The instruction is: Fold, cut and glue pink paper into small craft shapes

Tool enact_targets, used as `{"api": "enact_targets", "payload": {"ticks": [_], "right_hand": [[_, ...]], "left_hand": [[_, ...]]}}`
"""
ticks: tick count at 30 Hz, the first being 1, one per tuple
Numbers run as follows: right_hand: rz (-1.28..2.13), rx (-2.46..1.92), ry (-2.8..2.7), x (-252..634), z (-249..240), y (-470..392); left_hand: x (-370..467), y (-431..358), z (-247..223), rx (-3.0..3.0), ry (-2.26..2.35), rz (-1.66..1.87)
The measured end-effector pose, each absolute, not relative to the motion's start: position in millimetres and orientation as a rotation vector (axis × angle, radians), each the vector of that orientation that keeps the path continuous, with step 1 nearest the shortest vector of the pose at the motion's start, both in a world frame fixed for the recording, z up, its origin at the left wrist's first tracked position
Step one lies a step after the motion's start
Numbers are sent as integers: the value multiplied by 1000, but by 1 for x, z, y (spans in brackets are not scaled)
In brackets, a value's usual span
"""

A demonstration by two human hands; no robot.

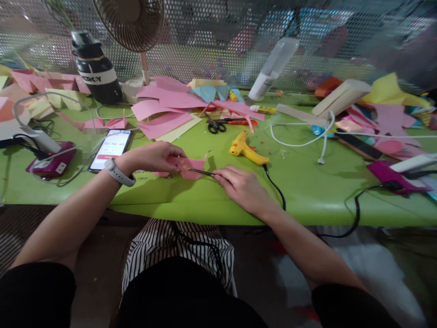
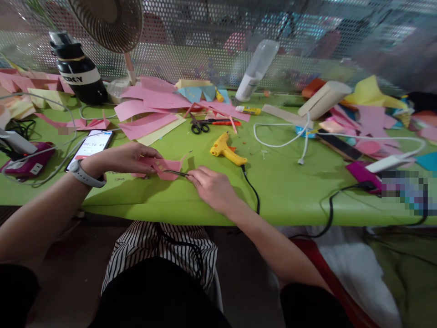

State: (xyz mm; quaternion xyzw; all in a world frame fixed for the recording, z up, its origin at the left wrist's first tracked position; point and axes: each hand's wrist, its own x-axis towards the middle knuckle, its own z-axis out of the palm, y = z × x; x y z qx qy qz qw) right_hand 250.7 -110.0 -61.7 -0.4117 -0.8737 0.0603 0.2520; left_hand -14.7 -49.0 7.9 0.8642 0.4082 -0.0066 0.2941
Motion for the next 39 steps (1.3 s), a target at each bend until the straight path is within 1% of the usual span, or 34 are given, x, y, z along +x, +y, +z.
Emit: {"api": "enact_targets", "payload": {"ticks": [10, 15, 17, 20, 24, 28, 31, 39], "right_hand": [[186, -1136, -2395, 249, -58, -111], [184, -1093, -2462, 255, -57, -114], [148, -1069, -2522, 256, -59, -114], [7, -1064, -2560, 253, -62, -111], [-166, -1019, -2480, 246, -55, -102], [-259, -1011, -2225, 230, -30, -86], [-287, -1056, -2177, 211, -15, -67], [-305, -1113, -2273, 192, -20, -29]], "left_hand": [[-15, -50, 10, 2335, 1116, -30], [-24, -45, 13, 2369, 1083, 79], [-29, -40, 15, 2337, 1074, 155], [-36, -32, 17, 2179, 1024, 251], [-40, -21, 13, 2023, 939, 348], [-38, -13, 11, 2035, 933, 325], [-35, -10, 13, 2081, 929, 297], [-33, -8, 18, 2055, 835, 298]]}}
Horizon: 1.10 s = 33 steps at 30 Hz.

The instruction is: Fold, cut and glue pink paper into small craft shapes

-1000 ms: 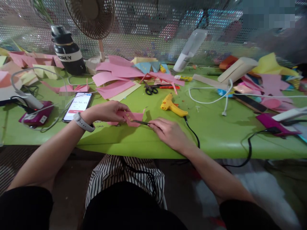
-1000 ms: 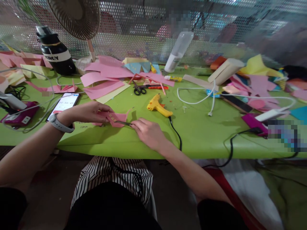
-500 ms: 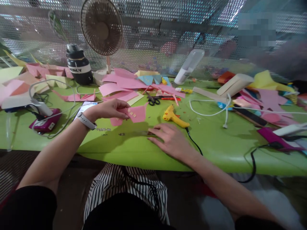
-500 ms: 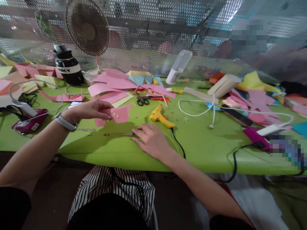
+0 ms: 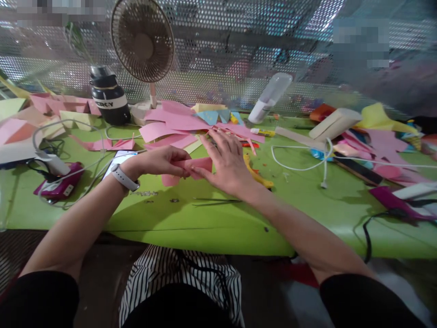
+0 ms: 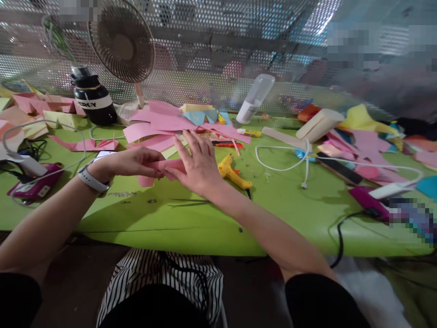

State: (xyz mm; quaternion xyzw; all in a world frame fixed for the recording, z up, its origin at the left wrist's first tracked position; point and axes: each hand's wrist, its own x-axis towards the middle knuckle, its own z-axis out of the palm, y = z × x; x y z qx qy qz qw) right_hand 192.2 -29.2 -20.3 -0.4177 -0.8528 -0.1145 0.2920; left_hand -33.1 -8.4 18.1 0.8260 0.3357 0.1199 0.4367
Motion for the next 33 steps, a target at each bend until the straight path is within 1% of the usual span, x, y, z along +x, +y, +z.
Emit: {"api": "enact_targets", "payload": {"ticks": [12, 15, 18, 20, 25, 27, 30, 33], "right_hand": [[30, -952, -2260, 193, -8, -25], [335, -902, -2243, 201, -2, -22], [614, -896, -2066, 207, -5, -14], [633, -925, -1940, 209, -10, -8], [442, -981, -1828, 216, -13, 4], [558, -974, -1800, 218, -9, 3], [831, -899, -1885, 217, -6, -2], [958, -845, -2036, 211, -8, -6]], "left_hand": [[-30, -22, 26, 2060, 805, 358], [-31, -24, 26, 2063, 830, 409], [-34, -23, 24, 2069, 880, 434], [-37, -22, 24, 2092, 910, 443], [-44, -19, 27, 2109, 941, 411], [-46, -18, 27, 2099, 941, 388], [-46, -17, 26, 2094, 940, 377], [-45, -17, 25, 2064, 915, 372]]}}
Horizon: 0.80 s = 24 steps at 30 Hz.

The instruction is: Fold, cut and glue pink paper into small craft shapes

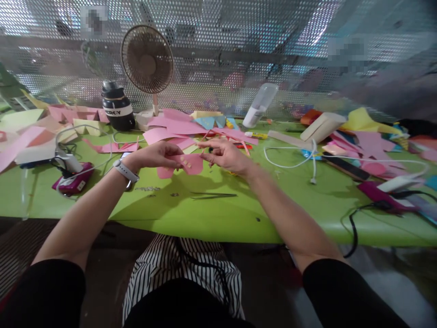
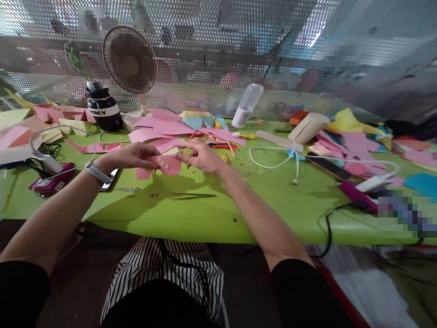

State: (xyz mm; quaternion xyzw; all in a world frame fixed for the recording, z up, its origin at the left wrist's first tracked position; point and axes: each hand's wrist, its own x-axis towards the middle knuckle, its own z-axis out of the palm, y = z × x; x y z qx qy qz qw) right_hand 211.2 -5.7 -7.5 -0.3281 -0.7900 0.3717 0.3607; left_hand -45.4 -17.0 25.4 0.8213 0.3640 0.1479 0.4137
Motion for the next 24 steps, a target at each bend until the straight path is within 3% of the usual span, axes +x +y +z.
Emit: {"api": "enact_targets", "payload": {"ticks": [3, 6, 10, 24], "right_hand": [[1009, -830, -2066, 210, -7, 0], [956, -913, -1918, 223, -1, 20], [850, -1174, -1664, 253, 7, 61], [486, -1377, -1409, 339, 27, 160]], "left_hand": [[-48, -17, 27, 2113, 929, 540], [-59, -14, 27, 2114, 1028, 986], [-73, -9, 19, 1958, 1390, 1357], [-62, -28, -17, 2128, 1290, 1239]]}}
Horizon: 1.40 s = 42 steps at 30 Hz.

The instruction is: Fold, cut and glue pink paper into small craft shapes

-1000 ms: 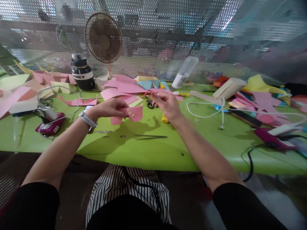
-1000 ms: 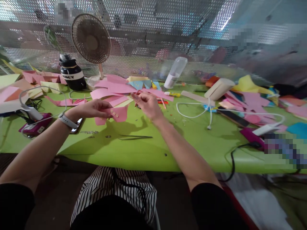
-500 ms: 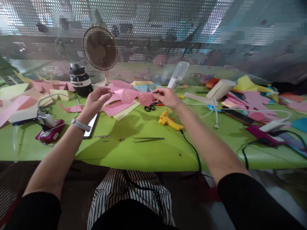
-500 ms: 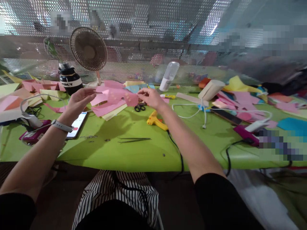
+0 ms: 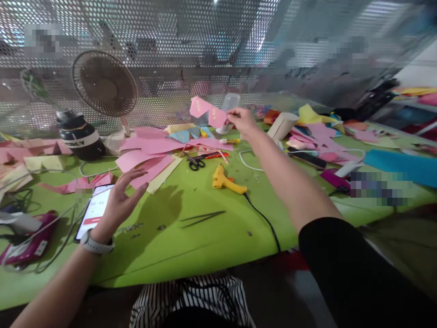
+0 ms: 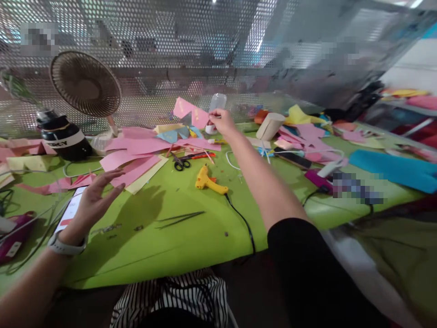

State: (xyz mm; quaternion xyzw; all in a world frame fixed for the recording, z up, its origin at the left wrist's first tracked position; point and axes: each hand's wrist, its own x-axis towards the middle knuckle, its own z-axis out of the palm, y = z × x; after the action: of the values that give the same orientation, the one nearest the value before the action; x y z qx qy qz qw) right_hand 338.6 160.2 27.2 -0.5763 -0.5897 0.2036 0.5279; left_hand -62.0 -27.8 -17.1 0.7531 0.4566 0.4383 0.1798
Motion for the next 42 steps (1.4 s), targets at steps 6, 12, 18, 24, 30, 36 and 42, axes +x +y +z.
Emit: {"api": "enact_targets", "payload": {"ticks": [6, 12, 18, 24, 30, 36, 42], "right_hand": [[507, -1408, -1525, 321, 26, 196], [420, -1466, -1680, 292, 25, 239], [116, -1629, -1707, 286, 19, 264], [59, -1756, -1809, 296, 10, 244], [51, -1832, -1931, 288, 7, 205], [-47, -1811, -2124, 246, 5, 175], [-185, -1707, -2333, 184, 5, 157]], "left_hand": [[-64, -29, -18, 2196, 1227, 1195], [-68, -35, -17, 2223, 1215, 1168], [-66, -42, -19, 2332, 1185, 1096], [-64, -45, -21, 2342, 1133, 1108], [-62, -47, -21, 2311, 1032, 1224], [-56, -49, -21, 2304, 938, 1232], [-52, -51, -26, 2450, 858, 1147]]}}
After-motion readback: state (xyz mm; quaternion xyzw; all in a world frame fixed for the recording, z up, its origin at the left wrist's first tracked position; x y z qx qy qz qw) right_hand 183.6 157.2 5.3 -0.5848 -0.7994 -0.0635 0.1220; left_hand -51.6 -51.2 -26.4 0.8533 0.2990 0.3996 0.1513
